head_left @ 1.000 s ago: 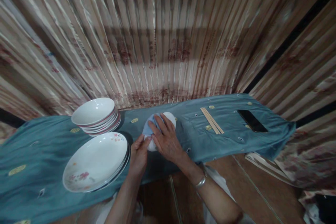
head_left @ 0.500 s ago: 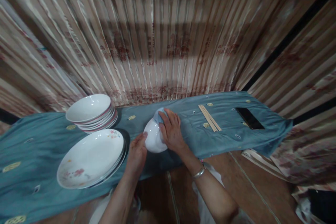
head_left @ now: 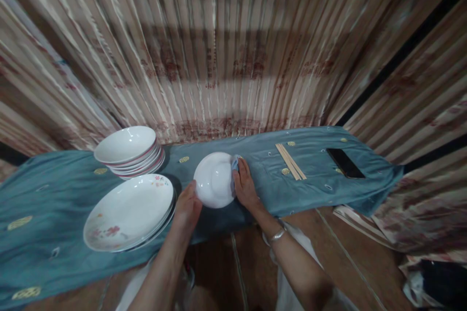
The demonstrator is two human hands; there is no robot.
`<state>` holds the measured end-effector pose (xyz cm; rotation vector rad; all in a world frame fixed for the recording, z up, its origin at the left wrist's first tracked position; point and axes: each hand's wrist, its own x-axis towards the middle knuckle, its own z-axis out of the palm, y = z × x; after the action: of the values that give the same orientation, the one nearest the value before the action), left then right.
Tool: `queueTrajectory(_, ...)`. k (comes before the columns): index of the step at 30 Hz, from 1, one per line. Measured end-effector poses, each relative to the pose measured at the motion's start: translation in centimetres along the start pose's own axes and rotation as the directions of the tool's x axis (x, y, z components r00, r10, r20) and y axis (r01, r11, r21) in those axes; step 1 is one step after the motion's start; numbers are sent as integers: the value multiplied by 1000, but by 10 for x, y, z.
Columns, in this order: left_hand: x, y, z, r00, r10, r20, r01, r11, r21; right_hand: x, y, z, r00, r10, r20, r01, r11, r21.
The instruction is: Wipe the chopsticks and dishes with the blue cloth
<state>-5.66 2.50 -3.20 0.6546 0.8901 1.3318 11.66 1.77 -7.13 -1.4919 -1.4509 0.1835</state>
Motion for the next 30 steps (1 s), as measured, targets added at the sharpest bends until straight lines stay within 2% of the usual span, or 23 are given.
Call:
queueTrajectory(7,-3,7,9,982,-152,-114,135,981,-141,-32,7,9,997,60,45,-58,997,-44)
queueTrajectory(13,-2,6,8,968,-189,-166,169,977,-130,-55,-1,5,996,15,86,-3,990,-142)
queueTrajectory(23,5,-3,-4,979,-187,-81,175,975,-136,-92,-29,9,998,-54,27,59,969,-240)
queueTrajectory(30,3,-1,8,974,-212,-80,193,960,-201,-113,-53,10,989,-105,102,129,952,-276)
